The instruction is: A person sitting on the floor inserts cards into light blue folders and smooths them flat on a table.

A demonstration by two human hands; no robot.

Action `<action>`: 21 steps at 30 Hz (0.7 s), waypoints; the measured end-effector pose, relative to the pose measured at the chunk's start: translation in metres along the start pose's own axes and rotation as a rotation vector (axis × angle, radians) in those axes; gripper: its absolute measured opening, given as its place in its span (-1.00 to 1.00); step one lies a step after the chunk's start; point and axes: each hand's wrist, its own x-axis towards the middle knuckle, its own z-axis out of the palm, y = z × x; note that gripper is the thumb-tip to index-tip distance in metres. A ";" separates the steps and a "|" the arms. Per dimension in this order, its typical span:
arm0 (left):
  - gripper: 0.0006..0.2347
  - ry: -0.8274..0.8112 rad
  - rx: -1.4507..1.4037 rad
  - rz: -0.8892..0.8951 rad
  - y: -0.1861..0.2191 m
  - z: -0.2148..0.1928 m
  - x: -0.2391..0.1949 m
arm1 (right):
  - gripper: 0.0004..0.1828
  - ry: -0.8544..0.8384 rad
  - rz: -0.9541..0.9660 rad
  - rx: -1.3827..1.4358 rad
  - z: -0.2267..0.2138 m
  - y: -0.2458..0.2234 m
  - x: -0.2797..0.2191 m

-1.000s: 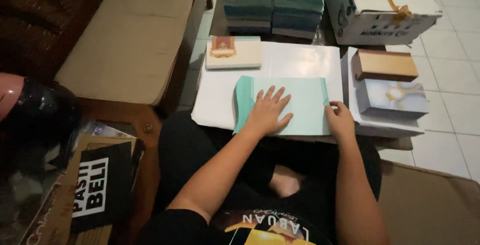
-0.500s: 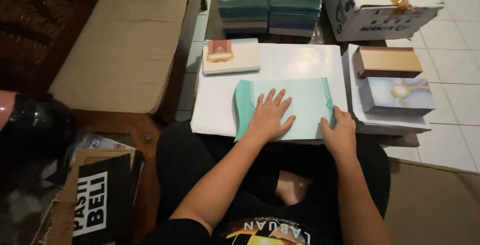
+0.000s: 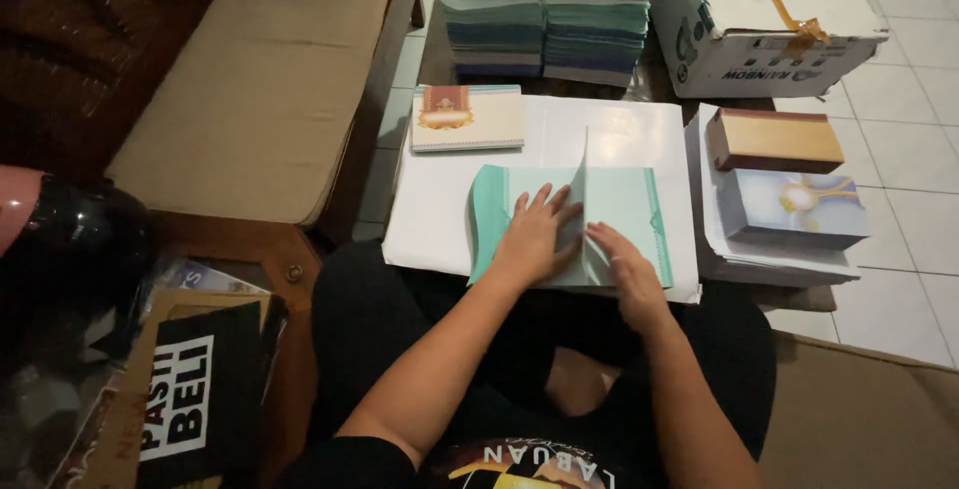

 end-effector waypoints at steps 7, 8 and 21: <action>-0.60 0.161 -0.372 0.013 -0.044 0.047 0.011 | -0.46 -0.040 0.037 -0.404 0.019 0.005 0.003; -0.58 0.245 -0.754 -0.028 -0.044 0.044 0.006 | -0.44 -0.034 0.041 -0.476 0.021 0.004 0.003; -0.69 0.541 -0.640 -0.097 -0.025 0.004 -0.010 | -0.38 -0.018 0.126 -0.593 0.029 0.001 0.006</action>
